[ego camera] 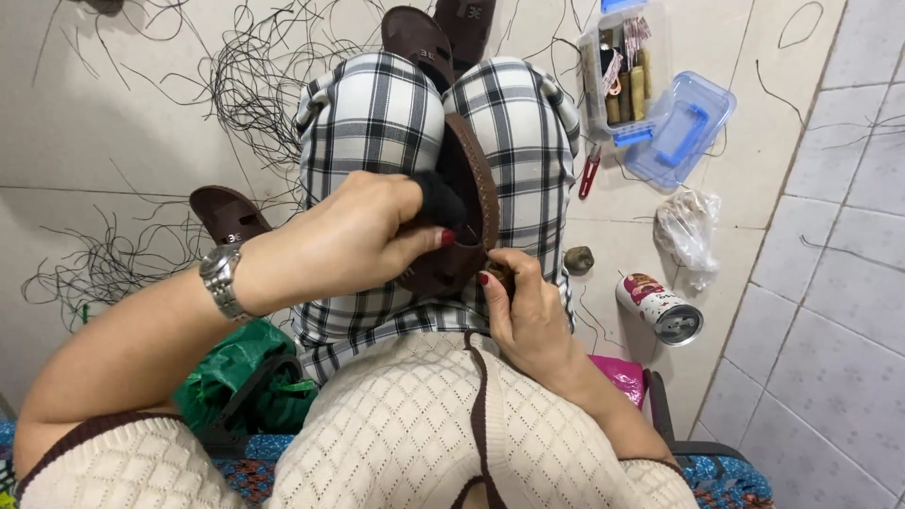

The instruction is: Hand-sewing straps onto a brown sandal using a needle and thread while sitting on the floor.

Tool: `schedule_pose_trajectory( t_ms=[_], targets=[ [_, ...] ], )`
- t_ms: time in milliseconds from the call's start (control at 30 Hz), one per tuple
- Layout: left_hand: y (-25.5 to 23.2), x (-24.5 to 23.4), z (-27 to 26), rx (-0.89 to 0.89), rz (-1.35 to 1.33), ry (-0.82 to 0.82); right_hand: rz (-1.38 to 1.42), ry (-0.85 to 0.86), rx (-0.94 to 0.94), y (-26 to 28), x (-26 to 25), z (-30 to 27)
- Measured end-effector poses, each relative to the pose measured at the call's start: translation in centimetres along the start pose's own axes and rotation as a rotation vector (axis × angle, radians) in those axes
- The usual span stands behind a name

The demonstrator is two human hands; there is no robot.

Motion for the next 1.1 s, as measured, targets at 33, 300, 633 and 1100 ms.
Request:
schedule_pose_trajectory(
  t_ms=[33,300,633,1100],
  targets=[
    [0.4,0.2,-0.1,-0.066,0.018,-0.041,-0.010,0.003,-0.021,0.0,0.0,-0.2],
    [-0.7,0.4,1.0,-0.188,0.113,0.174,0.033,-0.092,-0.037,-0.7,1.2,-0.5],
    [1.7,2.5,-0.9,-0.135,-0.081,-0.016,-0.137,0.127,-0.041,1.7,-2.7,0.6],
    [0.7,0.5,0.2,-0.160,-0.034,0.009,-0.035,0.009,-0.042,-0.4,0.2,-0.3]
  ],
)
Point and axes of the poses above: each hand's wrist, its own z-axis towards the middle knuckle, its own x-axis out of the palm, y = z × x, the point moved 3 cm from there along z, towards the middle knuckle, and after that the axes turned 10 degrees about -z, right-handed, at the moved point
